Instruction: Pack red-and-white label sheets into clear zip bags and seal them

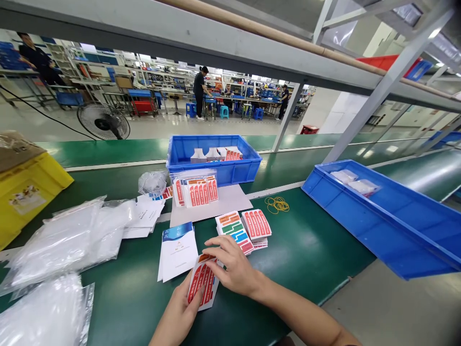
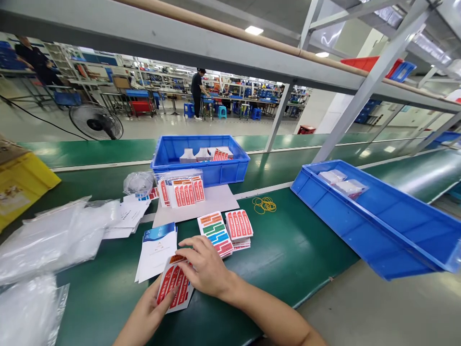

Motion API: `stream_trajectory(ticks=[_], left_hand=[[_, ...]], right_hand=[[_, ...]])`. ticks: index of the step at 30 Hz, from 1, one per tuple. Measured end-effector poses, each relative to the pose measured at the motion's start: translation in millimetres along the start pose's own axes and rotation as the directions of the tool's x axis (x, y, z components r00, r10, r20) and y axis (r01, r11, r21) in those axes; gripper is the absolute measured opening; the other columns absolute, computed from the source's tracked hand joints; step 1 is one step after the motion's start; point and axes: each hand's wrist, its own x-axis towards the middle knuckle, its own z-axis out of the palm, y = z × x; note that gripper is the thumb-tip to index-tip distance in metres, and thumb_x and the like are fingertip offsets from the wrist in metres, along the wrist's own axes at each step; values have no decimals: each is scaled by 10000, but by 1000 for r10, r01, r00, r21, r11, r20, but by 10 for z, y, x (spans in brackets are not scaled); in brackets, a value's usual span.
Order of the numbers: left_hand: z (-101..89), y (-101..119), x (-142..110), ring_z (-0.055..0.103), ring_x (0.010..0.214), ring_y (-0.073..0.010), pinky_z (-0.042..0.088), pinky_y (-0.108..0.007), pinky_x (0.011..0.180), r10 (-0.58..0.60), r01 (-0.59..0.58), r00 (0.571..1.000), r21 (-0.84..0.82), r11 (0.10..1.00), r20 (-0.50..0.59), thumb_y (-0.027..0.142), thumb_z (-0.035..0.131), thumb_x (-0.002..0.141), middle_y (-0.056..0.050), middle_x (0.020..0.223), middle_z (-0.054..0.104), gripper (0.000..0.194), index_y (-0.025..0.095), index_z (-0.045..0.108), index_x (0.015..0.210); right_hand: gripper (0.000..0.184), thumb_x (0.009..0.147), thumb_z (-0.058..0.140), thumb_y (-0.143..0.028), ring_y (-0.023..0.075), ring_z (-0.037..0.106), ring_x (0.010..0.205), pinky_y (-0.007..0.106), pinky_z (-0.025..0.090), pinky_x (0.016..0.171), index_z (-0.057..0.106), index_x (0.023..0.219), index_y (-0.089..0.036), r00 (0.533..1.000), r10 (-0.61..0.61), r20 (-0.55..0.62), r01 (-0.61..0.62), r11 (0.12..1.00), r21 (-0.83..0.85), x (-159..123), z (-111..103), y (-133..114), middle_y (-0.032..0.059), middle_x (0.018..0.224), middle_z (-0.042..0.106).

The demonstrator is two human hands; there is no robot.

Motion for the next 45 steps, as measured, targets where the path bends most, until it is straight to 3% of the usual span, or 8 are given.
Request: stream_trajectory(ticks=[13, 21, 25, 29, 34, 37, 41, 45], left_hand=[[197, 180, -95, 646, 924, -318, 548, -367, 745, -152, 154, 988, -70, 986, 37, 200, 830, 570, -110, 1069, 674, 669, 199, 588, 1194], [37, 241, -37, 677, 825, -300, 557, -378, 738, -82, 78, 996, 89, 993, 43, 376, 762, 682, -138, 1027, 691, 537, 169, 605, 1153], [-306, 324, -31, 647, 988, -269, 529, -297, 851, 123, -134, 991, 441, 887, 55, 425, 669, 766, -96, 1132, 669, 462, 193, 615, 1162], [-480, 297, -170, 672, 948, -190, 535, -177, 757, 323, -343, 928, 758, 555, 183, 396, 563, 846, -4, 1130, 678, 361, 294, 611, 1189], [-417, 138, -283, 680, 924, -162, 527, -160, 760, 276, -406, 904, 860, 310, 327, 362, 533, 868, 36, 1064, 701, 265, 334, 646, 1106], [-349, 92, -307, 677, 916, -172, 525, -194, 785, 202, -348, 932, 893, 283, 300, 377, 490, 892, 13, 1034, 707, 232, 299, 667, 1020], [-339, 163, -421, 651, 957, -185, 504, -242, 845, 154, -264, 962, 906, 331, 224, 418, 501, 884, 3, 1048, 690, 229, 290, 650, 1001], [-651, 319, -619, 631, 992, -224, 526, -258, 741, 279, 25, 946, 896, 443, -165, 558, 595, 767, -29, 1168, 632, 453, 279, 577, 1123]], right_hand=[[88, 908, 497, -166, 133, 551, 783, 264, 415, 747, 571, 862, -170, 996, -29, 86, 22, 997, 80, 454, -451, 89, 13, 828, 634], [139, 897, 497, -225, 160, 609, 842, 296, 477, 796, 609, 913, -144, 942, 322, 95, -332, 937, 107, 964, -702, 822, 38, 899, 657], [333, 837, 601, -249, 260, 493, 1153, 444, 346, 1021, 570, 1147, -132, 946, 321, 41, -323, 946, 34, 744, -681, 852, 129, 1202, 571], [619, 789, 686, -380, 202, 468, 1230, 340, 363, 1053, 436, 1331, -216, 929, 195, 314, -289, 913, 289, 198, -488, 429, 72, 1330, 504], [850, 710, 762, -261, 166, 481, 1221, 318, 350, 1066, 289, 1415, -279, 855, 313, 415, -494, 736, 463, -445, 9, 73, 22, 1320, 522], [746, 713, 745, -194, 157, 559, 1112, 304, 396, 1008, 378, 1360, -254, 831, 382, 405, -553, 651, 520, -616, 284, 35, 14, 1203, 608], [190, 811, 647, -194, 153, 637, 881, 263, 462, 845, 664, 1000, -192, 838, 368, 402, -542, 637, 548, -637, 423, -7, 11, 916, 696], [123, 858, 595, -232, 159, 634, 842, 252, 470, 796, 702, 836, -175, 833, 388, 394, -553, 601, 578, -640, 339, -12, 31, 872, 690]])
